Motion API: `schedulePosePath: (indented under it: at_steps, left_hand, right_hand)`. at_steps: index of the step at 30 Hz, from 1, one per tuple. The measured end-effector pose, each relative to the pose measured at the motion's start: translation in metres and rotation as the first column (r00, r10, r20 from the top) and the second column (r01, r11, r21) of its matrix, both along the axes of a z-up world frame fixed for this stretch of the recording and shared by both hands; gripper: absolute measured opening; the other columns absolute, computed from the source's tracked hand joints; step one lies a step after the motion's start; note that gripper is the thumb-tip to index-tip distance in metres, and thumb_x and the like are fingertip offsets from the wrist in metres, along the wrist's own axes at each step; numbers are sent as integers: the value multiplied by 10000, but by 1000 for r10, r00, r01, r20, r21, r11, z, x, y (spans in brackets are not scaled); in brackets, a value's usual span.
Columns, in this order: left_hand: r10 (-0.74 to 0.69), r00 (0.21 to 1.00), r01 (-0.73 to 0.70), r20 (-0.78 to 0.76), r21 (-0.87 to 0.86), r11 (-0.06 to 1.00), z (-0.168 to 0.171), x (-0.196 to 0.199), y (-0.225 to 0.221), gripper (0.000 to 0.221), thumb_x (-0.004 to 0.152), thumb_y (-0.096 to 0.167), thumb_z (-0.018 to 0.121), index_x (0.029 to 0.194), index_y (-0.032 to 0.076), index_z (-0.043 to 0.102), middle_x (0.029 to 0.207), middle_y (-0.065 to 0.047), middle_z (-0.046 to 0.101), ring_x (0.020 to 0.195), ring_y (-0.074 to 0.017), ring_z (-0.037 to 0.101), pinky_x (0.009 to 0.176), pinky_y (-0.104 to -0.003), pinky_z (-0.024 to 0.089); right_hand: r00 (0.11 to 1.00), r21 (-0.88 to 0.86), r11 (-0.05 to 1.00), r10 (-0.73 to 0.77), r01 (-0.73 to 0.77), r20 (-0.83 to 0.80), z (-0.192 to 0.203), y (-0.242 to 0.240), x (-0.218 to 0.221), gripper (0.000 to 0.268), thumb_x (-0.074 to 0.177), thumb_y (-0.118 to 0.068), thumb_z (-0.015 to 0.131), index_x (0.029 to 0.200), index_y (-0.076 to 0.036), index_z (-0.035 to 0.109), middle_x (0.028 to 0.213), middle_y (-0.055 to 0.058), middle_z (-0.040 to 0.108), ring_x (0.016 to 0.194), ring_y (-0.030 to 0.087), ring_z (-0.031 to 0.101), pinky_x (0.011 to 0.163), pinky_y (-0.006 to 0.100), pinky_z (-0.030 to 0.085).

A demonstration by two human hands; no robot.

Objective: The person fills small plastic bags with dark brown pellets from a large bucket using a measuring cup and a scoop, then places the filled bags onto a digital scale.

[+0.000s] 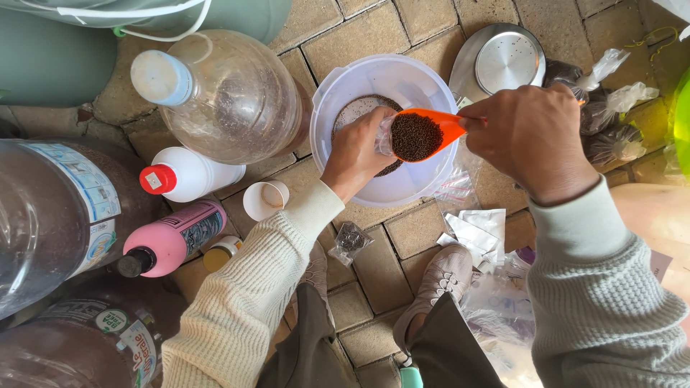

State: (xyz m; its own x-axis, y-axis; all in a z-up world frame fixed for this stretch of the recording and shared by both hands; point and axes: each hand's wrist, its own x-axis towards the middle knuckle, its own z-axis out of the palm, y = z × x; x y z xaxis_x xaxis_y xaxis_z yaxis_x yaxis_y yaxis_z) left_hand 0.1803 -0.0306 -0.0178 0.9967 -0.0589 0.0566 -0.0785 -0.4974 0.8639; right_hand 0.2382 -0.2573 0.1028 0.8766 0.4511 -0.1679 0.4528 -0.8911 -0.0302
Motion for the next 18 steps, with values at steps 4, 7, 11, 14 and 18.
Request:
schedulePosePath:
  at_steps: [4,7,11,14,18]
  left_hand:
    - [-45,999,46,-25,20,999,-5,2,-2,560,708,152,886,1180,55,601,1106,-158,730,1033,-341,719,874,-422,562]
    - [-62,998,62,-30,25,998,-7,4,-4,534,703,128,870,1161,56,603,1092,-160,732,1019,-355,718,859,-435,559]
    - [-66,996,67,-66,4,998,-10,6,-4,497,738,164,841,1162,58,604,1067,-157,737,980,-349,728,839,-436,563]
    - [-49,995,48,-82,-19,999,-14,7,-1,502,733,185,828,1167,58,610,1030,-161,741,961,-346,734,841,-430,571]
    - [-2,986,1,-164,-3,1000,-8,9,3,513,710,222,863,1135,54,631,1010,-166,750,965,-351,726,838,-429,557]
  right_hand:
    - [995,-142,989,49,-36,92,-1,18,2,130,883,-291,689,858,-309,816,558,39,625,429,195,553,668,364,442]
    - [991,-243,970,52,-21,122,-6,31,5,142,826,-330,719,700,-275,755,527,14,582,444,185,535,670,360,384]
    - [976,-337,941,61,13,207,-11,49,5,286,745,-427,782,576,-228,665,501,-16,546,466,169,526,739,370,343]
    - [953,-372,928,90,26,290,-4,69,-3,314,756,-439,777,561,-235,639,504,-29,531,518,150,515,765,364,339]
    - [910,-354,935,137,11,391,10,72,-12,362,853,-413,739,558,-230,635,508,-19,524,551,145,505,763,356,345]
